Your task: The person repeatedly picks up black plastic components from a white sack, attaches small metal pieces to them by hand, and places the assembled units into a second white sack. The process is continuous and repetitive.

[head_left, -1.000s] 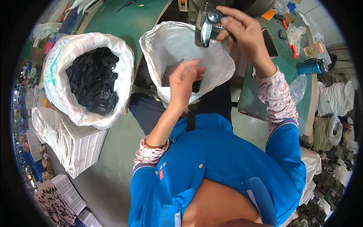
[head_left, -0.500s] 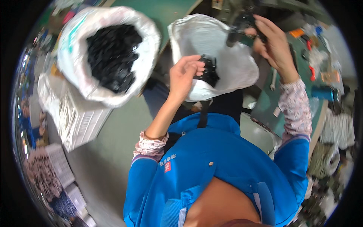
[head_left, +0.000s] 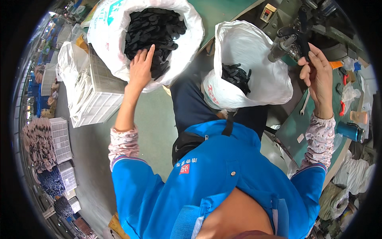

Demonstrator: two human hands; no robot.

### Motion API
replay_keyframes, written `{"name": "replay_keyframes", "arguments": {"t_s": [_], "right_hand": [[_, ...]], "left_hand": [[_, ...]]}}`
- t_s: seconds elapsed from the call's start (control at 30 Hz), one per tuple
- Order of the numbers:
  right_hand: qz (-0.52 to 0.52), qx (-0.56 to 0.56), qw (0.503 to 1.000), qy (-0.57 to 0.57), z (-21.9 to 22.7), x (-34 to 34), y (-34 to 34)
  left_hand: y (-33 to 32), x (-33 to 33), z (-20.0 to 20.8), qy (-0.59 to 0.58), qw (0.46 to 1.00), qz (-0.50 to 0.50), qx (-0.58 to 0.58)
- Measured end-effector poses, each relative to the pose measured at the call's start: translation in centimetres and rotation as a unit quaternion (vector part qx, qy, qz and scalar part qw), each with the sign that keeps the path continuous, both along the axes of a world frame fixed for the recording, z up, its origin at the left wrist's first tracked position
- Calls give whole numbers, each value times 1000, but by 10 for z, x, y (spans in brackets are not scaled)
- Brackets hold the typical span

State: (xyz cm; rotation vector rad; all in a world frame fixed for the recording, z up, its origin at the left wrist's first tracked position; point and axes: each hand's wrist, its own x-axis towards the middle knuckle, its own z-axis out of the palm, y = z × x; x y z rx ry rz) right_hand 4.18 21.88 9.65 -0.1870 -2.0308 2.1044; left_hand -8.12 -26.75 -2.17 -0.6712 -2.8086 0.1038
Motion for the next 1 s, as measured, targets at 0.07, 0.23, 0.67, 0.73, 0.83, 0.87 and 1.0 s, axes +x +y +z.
{"name": "replay_keyframes", "arguments": {"t_s": [0.07, 0.23, 0.67, 0.73, 0.83, 0.87, 1.0], "right_hand": [[-3, 29, 999, 24, 4, -1, 1], [-100, 431, 894, 67, -16, 8, -23], [49, 65, 997, -16, -115, 67, -130], [71, 63, 996, -2, -117, 68, -135], [83, 51, 995, 2, -121, 68, -134], [84, 47, 995, -3, -120, 68, -134], [71, 48, 996, -12, -120, 71, -133]], "left_hand": [[-11, -11, -3, 4, 990, 24, -137], [-8, -47, -5, -23, 976, 26, -217], [-1, -80, 12, -112, 978, 35, -173], [7, -81, 15, -113, 975, 55, -182], [5, -83, 12, -101, 979, 63, -165], [3, -84, 11, -96, 981, 61, -155], [-1, -93, 9, -121, 983, 56, -129]]}}
